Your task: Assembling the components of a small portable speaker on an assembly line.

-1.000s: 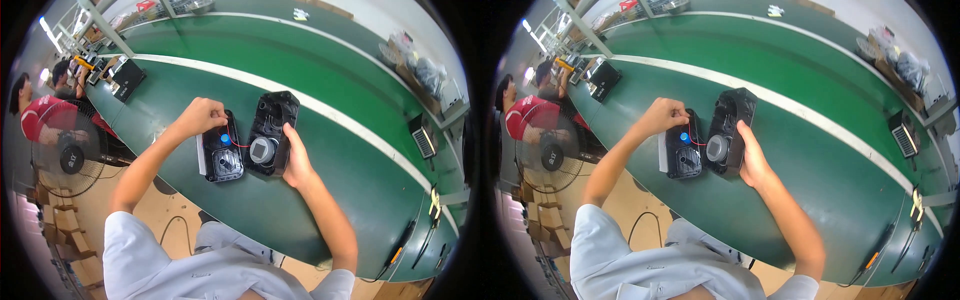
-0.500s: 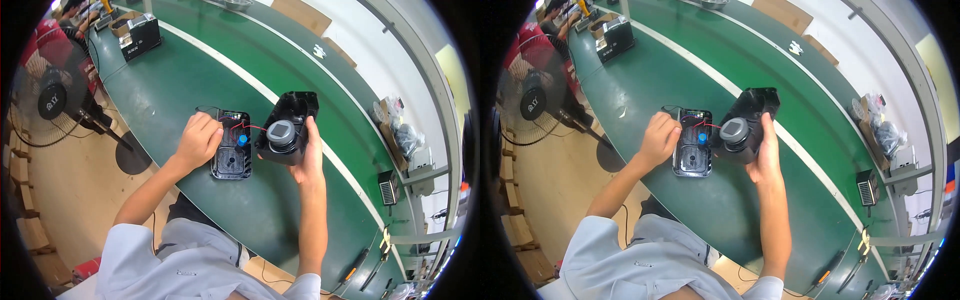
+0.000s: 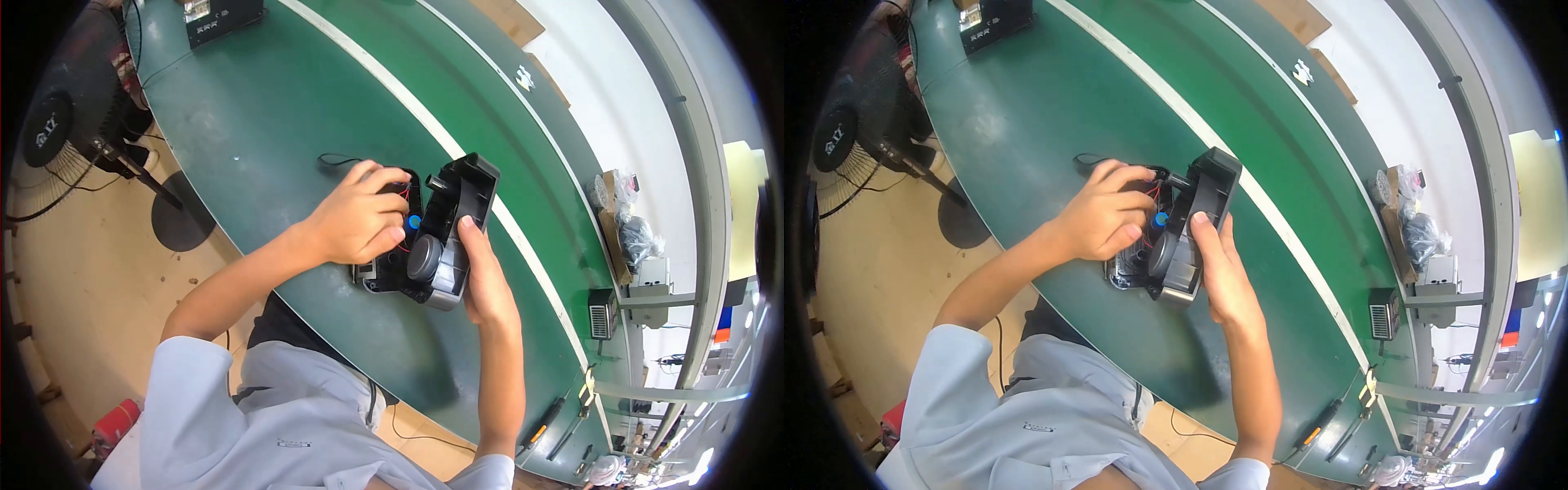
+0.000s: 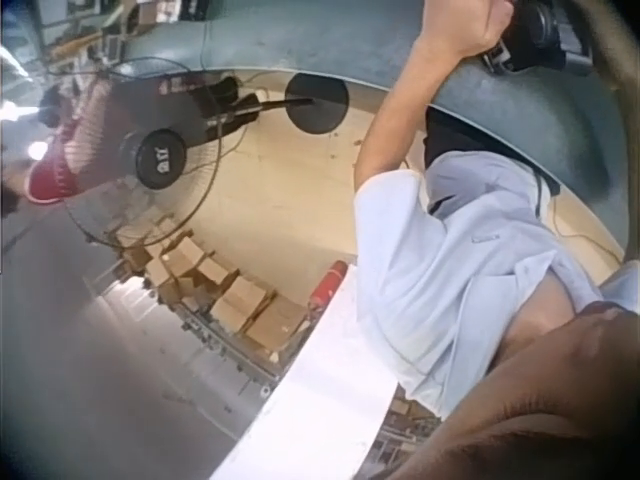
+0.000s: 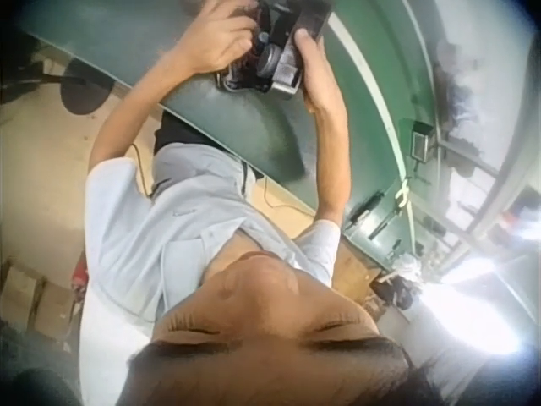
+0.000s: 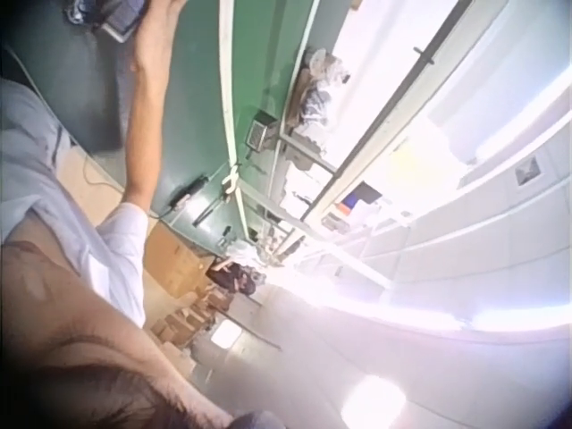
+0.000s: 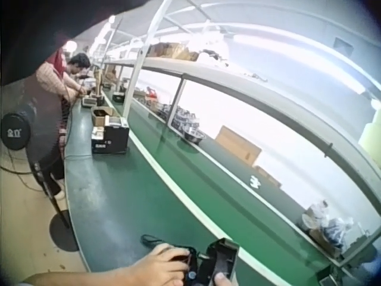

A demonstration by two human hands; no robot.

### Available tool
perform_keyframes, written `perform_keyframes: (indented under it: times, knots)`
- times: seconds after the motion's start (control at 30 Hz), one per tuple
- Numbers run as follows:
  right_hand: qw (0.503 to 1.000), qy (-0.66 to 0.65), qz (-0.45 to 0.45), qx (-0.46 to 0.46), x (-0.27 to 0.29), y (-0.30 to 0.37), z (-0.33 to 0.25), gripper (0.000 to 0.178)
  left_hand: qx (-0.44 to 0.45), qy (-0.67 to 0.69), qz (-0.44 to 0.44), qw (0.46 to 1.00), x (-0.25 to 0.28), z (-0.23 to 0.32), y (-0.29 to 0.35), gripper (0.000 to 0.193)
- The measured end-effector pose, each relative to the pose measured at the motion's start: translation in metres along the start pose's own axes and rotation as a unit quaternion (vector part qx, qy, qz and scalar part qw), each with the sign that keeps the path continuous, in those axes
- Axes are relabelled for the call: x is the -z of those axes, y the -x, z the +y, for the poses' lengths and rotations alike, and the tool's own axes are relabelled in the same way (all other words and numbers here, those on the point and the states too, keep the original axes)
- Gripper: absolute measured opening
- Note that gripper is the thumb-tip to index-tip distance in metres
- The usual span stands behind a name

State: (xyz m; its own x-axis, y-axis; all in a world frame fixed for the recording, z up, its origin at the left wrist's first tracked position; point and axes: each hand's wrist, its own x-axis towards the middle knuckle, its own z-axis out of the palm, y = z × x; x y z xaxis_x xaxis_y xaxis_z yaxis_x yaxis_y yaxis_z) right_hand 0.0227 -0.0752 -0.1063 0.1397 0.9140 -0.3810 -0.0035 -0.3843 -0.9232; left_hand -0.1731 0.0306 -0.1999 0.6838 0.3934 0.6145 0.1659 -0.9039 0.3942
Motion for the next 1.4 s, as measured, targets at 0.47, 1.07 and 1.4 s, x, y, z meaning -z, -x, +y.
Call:
perform_keyframes:
  times: [0.47,1.07,1.4]
  knots:
    - [0.905,0.409,0.108,0.047,-0.039,-0.011,-0.02,0.088,0.171,0.157,0.179,0.956,0.007,-0.034,0.016,0.021]
    - [0.767,0.617,0.165,0.051,-0.074,-0.008,-0.023,0.094,0.226,0.304,0.135,0.916,0.007,-0.037,0.023,0.021]
    - [0.763,0.62,0.174,0.056,-0.076,-0.006,-0.021,0.094,0.242,0.274,0.133,0.921,0.008,-0.034,0.023,0.021]
